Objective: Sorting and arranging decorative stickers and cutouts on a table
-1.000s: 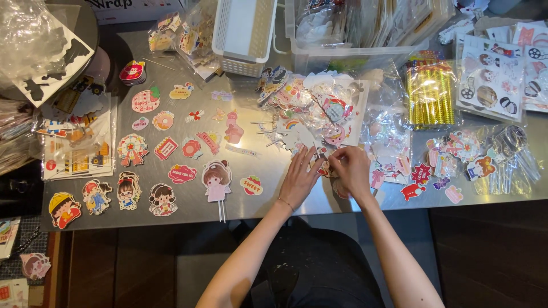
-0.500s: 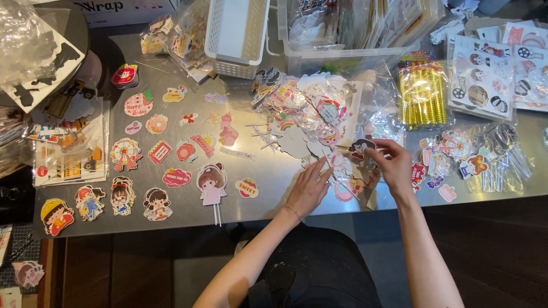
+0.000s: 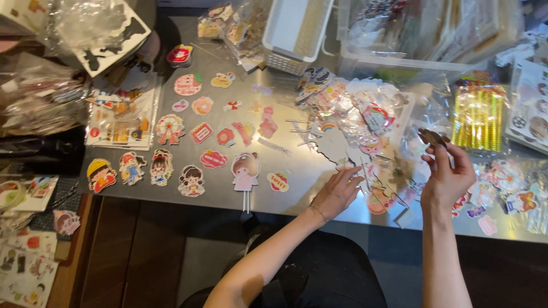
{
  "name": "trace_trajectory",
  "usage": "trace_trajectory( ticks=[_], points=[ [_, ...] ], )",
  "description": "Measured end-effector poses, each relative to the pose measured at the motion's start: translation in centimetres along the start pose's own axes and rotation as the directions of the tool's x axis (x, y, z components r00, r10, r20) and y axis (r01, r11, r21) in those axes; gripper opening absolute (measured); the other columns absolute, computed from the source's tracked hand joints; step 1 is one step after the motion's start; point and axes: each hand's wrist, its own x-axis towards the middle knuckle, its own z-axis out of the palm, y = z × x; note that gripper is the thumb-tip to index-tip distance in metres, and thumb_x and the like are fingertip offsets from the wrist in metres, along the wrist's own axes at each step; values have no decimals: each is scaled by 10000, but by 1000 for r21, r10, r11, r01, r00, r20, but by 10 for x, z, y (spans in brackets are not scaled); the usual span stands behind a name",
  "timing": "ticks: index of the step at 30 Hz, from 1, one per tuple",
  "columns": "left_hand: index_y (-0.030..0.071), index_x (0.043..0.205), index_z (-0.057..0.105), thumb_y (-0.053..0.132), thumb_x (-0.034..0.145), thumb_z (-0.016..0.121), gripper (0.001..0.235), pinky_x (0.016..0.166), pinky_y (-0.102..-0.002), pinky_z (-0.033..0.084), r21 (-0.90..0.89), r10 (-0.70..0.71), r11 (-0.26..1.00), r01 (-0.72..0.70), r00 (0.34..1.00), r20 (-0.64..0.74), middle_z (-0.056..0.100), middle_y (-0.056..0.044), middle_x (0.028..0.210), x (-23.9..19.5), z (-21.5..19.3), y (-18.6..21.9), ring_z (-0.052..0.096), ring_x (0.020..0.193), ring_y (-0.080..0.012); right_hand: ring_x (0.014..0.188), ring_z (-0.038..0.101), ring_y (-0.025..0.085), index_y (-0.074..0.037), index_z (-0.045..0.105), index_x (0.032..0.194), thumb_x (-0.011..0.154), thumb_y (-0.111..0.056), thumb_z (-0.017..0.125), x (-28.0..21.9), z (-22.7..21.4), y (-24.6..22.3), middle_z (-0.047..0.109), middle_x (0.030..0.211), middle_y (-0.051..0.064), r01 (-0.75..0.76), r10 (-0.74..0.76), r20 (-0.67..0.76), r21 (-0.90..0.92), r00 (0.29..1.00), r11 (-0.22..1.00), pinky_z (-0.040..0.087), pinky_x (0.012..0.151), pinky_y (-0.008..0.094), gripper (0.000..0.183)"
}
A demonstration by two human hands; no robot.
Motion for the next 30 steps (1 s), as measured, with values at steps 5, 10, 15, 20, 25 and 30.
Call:
trace_trajectory(
  ticks=[5,10,15,20,25,30],
  points=[
    [5,1213,597,130,1055,561,204,1082,-430,503,-305,-212,941,145,957,-197,571,-155,1312,5,-62,19,599,1225,-310,659,603,119,-84,641,1144,1027,-99,741,-51,60,-27,611,843,30,-21,20,101,4,995,1000,463,570,231,154],
    [3,1313,513,217,1098,493,305,699,-327,589,-670,-688,585,457,718,-111,701,-188,1068,-33,-121,-6,731,870,-285,556,651,275,59,699,1117,896,-47,787,-103,106,-23,702,805,227,-113,339,516,-419,786,901,517,447,329,260],
    [75,1112,652,118,996,629,126,645,-329,582,-285,-594,799,529,767,-242,706,-135,946,-83,-163,-45,732,811,-304,882,749,350,-160,807,1008,774,-298,873,-126,83,68,797,815,49,140,544,475,-827,691,544,557,845,456,280],
    [170,1043,682,106,904,710,155,785,-320,536,114,-303,939,323,939,-160,638,10,991,-99,-165,-60,640,934,-215,772,727,260,-72,783,963,775,-200,879,-171,90,73,730,800,70,144,389,420,-809,820,570,572,731,384,247],
    [150,1086,664,151,937,667,148,870,-356,484,308,-60,951,21,991,119,647,-46,1134,-109,-126,-90,611,1093,-240,792,713,298,-63,732,1055,790,-178,870,-183,99,66,636,863,86,209,271,431,-784,861,585,579,727,404,320],
    [115,1073,672,129,971,651,104,855,-349,506,143,-140,981,131,988,60,643,-59,1117,-52,-143,-60,635,1056,-249,870,702,346,-82,723,1090,944,-225,747,-140,97,34,688,950,153,212,96,348,-742,932,635,568,733,429,206]
  ],
)
